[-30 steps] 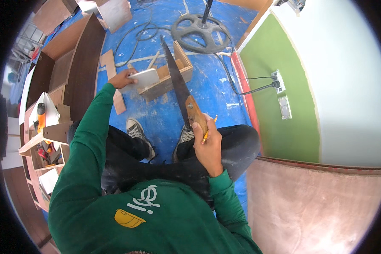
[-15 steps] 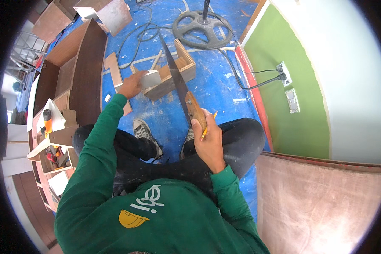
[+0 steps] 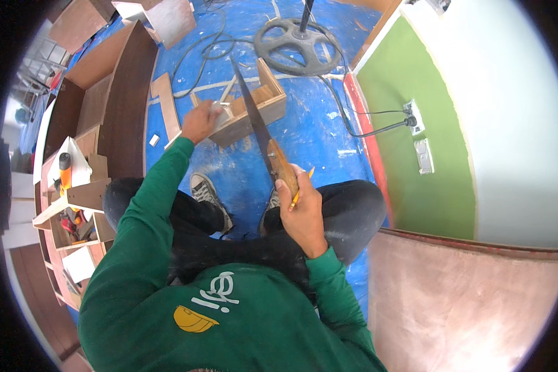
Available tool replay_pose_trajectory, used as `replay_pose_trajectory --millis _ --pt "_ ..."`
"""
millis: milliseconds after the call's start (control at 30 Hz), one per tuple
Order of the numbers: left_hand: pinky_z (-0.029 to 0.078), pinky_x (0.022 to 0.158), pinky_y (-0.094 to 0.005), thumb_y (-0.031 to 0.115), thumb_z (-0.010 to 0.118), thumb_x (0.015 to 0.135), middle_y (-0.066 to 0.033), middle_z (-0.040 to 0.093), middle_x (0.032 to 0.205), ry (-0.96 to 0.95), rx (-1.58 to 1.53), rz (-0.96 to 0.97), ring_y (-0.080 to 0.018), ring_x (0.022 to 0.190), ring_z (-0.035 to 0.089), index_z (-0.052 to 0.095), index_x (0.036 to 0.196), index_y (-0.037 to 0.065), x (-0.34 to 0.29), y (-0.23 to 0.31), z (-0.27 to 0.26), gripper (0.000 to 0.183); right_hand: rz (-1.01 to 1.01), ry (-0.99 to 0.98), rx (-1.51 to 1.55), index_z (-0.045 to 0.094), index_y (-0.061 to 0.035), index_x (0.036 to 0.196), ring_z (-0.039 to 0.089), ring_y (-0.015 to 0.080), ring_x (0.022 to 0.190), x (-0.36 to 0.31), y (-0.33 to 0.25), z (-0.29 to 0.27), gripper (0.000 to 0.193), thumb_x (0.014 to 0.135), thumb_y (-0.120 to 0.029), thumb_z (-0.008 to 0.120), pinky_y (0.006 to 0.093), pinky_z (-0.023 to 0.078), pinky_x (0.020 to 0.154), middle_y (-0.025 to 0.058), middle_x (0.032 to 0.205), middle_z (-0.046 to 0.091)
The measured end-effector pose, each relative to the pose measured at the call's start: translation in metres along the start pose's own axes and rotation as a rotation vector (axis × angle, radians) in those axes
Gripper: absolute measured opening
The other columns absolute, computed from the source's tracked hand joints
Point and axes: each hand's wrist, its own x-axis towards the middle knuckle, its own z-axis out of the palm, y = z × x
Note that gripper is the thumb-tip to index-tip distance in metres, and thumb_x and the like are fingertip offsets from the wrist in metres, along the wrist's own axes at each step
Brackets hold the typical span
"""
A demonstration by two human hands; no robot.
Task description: The person sits on the floor and uses a hand saw to cut a small white wooden piece. They then use a cordless drill to drive screws into the cut piece and attach it to a larger wooden structure.
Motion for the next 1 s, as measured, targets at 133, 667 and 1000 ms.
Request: replay_pose_trajectory --millis 133,667,1000 --pt "0.054 0.094 -0.0599 0.048 0.048 0.111 -0.0253 0.074 0.121 -0.020 -0.125 -0.043 -0.0484 0.110 0.071 0.062 0.130 0.004 0.010 -0.042 0.004 0.050 -0.117 -0.085 -0.100 0.061 0.0041 0.136 0.074 0.0455 0.103 0.002 -0.011 0.011 0.036 0.105 -0.014 0.068 0.0444 0.058 0.086 0.0290 0.111 0.073" --pt "0.051 0.099 -0.0542 0.036 0.050 0.110 -0.0201 0.079 0.107 -0.011 0.024 -0.125 -0.0387 0.112 0.070 0.079 0.111 0.006 0.032 -0.008 0.078 0.042 -0.114 -0.157 -0.421 0.059 0.0051 0.137 0.072 0.0496 0.109 -0.018 0.007 0.010 0.039 0.104 -0.012 0.069 0.0487 0.057 0.092 0.0316 0.119 0.072" --pt "0.046 0.100 -0.0526 0.037 0.038 0.113 -0.0200 0.077 0.096 0.234 0.105 -0.122 -0.0408 0.099 0.068 0.077 0.098 0.003 0.013 0.009 0.100 0.053 -0.179 -0.207 -0.472 0.059 0.0031 0.138 0.071 0.0496 0.107 -0.026 0.015 -0.003 0.040 0.103 -0.012 0.069 0.0508 0.058 0.090 0.0298 0.119 0.072"
